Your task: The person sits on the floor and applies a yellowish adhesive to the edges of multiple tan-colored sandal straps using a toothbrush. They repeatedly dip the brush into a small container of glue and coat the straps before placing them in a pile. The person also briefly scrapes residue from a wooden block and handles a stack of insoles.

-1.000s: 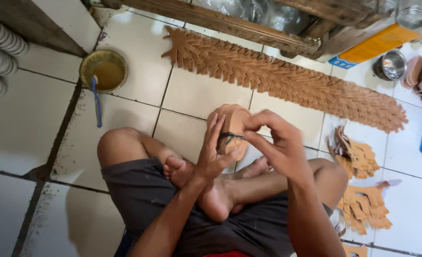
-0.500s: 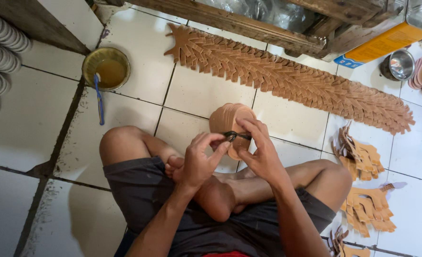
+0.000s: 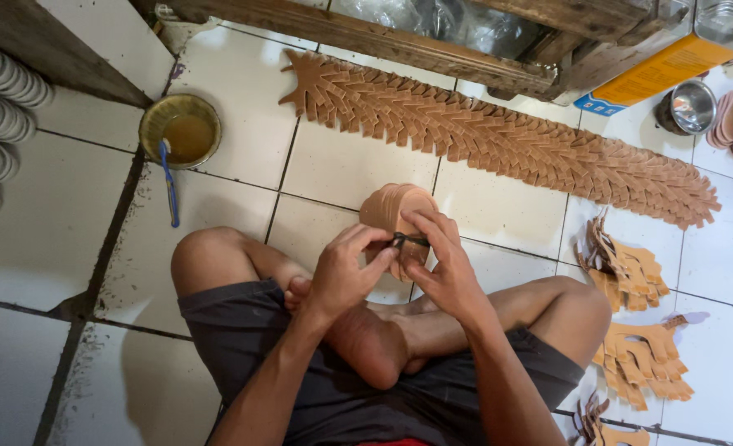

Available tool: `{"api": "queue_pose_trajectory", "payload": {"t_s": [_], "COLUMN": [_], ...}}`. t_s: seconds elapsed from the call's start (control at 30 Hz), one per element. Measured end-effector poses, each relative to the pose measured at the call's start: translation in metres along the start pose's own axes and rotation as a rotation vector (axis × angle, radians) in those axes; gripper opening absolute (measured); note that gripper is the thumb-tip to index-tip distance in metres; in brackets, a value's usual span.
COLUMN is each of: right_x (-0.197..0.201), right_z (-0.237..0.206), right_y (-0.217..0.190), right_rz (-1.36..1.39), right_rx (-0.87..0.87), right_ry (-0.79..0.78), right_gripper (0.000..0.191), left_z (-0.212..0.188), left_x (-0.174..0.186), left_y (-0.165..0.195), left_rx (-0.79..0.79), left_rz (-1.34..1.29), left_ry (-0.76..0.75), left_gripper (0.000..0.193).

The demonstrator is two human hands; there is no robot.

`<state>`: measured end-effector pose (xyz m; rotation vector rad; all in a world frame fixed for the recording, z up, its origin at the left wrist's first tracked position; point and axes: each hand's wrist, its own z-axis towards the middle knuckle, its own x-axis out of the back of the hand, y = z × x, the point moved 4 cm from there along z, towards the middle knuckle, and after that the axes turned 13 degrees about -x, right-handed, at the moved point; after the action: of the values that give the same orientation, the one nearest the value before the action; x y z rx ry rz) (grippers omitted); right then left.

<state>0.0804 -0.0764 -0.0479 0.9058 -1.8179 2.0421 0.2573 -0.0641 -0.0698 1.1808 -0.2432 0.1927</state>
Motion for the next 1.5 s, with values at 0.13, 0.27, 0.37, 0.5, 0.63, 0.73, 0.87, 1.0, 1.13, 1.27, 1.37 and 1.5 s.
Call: {"api": "queue_pose_trajectory", "payload": {"t_s": [0.13,0.27,0.37,0.5,0.63,0.73,0.87,1.0,1.13,1.27,1.37,1.5], "right_x": [-0.001,0.0,-0.001,-0.003,-0.006,-0.005,-0.003,-0.002,-0.004,-0.006,-0.006,-0.005], "right_z": [0.0,0.001,0.001,0.001,0.0,0.0,0.0,0.0,-0.001,-0.001,-0.001,-0.001], "right_y": [0.0,-0.002,0.0,0.001,0.002,0.003,0.005,0.005,0.004,0.001,0.002,0.001], "right_rz": [0.01,-0.002,0.012,-0.008,0.002,0.003,-0.006,0.012,0.027,0.028,0.028,0.032], "right_rx": [-0.051,-0.016,-0.029,-0.025,-0.025,-0.02,-0.044,-0.054,-0.052,-0.001,-0.037,-0.029], "right_ry": [-0.032,0.007,-0.002,0.008,-0.009,0.002,-0.007,0.009,0.011,0.03,0.016,0.011], "right_gripper": [0.069,0.066,0.066,0.069,0.07,0.069,0.067,0.063,0.061,0.061,0.064,0.065], "left_z": [-0.003,-0.002,-0.007,-0.015,-0.024,-0.026,-0.025,-0.023,-0.019,-0.015,-0.012,-0.004], "left_x": [0.001,-0.005,-0.008,-0.014,-0.026,-0.024,-0.014,-0.006,-0.006,0.002,0.003,0.003], "left_y": [-0.005,-0.016,-0.028,-0.048,-0.068,-0.07,-0.061,-0.04,-0.025,-0.01,0.013,0.018], "left_rx": [0.046,0.039,0.073,0.122,0.352,0.402,0.472,0.41,0.392,0.209,-0.115,-0.102], "left_rz": [-0.081,-0.114,-0.075,-0.182,-0.605,-0.84,-1.015,-0.926,-0.922,-0.28,0.203,0.28], "left_ry": [0.092,0.015,-0.023,-0.023,-0.046,0.017,0.165,0.164,0.137,0.202,0.092,0.028], "left_gripper": [0.018,0.029,0.021,0.012,0.016,0.02,0.03,0.032,0.038,0.043,0.026,0.022]}}
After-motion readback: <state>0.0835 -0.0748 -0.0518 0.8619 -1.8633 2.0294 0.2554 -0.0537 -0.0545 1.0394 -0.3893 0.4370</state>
